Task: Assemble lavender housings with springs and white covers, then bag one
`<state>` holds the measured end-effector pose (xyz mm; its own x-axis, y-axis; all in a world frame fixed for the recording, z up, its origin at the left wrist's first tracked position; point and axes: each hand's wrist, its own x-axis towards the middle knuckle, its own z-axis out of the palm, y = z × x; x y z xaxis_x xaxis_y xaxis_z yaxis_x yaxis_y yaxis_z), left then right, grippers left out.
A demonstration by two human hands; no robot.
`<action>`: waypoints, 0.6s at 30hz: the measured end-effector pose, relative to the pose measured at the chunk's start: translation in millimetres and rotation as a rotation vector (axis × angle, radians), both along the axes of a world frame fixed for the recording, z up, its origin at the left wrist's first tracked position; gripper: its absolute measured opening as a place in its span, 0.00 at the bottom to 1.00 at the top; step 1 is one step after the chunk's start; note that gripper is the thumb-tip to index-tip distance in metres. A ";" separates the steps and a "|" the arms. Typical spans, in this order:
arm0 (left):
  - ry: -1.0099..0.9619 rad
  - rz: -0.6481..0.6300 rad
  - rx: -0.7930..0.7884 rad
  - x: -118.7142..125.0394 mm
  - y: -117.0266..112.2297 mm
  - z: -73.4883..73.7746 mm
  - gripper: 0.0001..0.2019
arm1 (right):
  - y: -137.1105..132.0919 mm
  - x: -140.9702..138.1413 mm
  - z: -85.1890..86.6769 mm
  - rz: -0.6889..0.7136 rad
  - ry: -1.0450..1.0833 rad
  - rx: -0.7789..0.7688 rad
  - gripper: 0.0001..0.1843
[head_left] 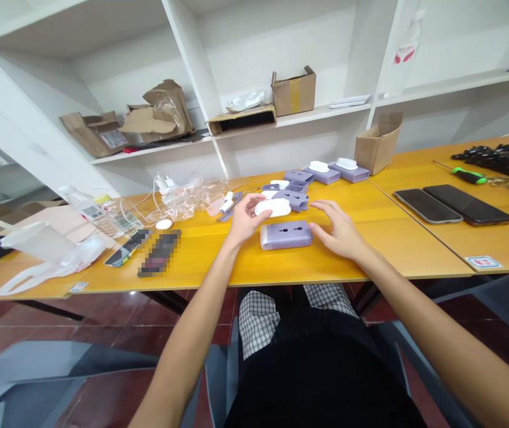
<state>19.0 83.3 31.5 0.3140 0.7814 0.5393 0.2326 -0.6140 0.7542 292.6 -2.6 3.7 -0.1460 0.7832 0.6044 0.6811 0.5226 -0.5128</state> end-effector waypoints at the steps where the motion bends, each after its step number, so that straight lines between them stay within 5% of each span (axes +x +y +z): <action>1: 0.014 -0.024 -0.005 5.8 -9.7 2.4 0.22 | -2.0 -2.8 2.0 0.028 0.011 0.008 0.30; 4: 0.020 -0.162 -0.068 21.6 -34.6 4.2 0.23 | -6.0 -10.7 3.0 0.101 0.026 0.006 0.33; 9: -0.055 -0.271 -0.195 32.8 -50.2 0.8 0.21 | -5.0 -14.6 -2.3 0.150 0.062 -0.054 0.23; 13: -0.040 -0.214 -0.139 30.3 -49.3 0.5 0.17 | -3.5 -12.6 -5.1 0.155 0.106 -0.033 0.29; 18: 0.189 -0.045 0.072 24.5 -50.6 -6.8 0.12 | -0.9 -13.5 -9.5 0.076 0.103 -0.043 0.19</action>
<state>43.5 32.7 24.7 0.4489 0.7258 0.5213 0.3371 -0.6778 0.6534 279.2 -3.5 -5.7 -0.1448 0.7977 0.5854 0.5826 0.5469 -0.6012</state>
